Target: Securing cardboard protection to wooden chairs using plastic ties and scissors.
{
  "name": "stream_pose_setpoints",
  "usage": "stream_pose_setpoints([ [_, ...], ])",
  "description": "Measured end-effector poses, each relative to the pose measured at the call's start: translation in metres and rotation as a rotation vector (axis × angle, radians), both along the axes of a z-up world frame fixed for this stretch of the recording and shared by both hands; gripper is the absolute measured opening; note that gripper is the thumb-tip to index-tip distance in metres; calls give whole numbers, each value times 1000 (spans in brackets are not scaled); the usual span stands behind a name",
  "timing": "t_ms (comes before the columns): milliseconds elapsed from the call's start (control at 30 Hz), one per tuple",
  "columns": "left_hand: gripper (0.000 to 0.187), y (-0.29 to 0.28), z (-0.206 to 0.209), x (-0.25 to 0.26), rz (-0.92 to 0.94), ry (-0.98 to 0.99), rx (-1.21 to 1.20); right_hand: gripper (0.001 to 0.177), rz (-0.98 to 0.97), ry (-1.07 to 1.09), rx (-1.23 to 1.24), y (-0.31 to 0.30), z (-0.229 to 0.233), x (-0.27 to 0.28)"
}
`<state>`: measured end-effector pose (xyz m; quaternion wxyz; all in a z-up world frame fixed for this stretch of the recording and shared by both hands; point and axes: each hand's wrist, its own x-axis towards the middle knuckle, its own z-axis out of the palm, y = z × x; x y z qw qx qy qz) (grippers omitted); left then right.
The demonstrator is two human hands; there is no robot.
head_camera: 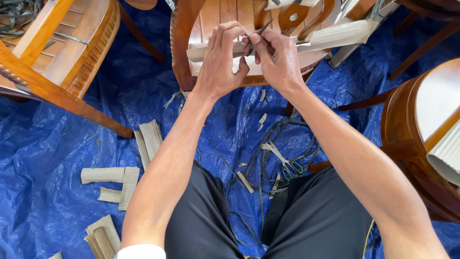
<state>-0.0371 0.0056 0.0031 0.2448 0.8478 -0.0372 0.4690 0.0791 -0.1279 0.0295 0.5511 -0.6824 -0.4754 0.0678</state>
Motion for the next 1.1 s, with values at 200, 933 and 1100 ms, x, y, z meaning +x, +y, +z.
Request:
stream_pose_setpoints([
  [200,46,16,-1,-16,132,139,179,23,36,-15,28,-1,-4,5],
  [933,18,24,13,17,-1,139,88,14,93,32,-18,-9,-3,14],
  [1100,10,21,18,17,14,203,-4,17,-84,-811,22,-7,-9,14],
])
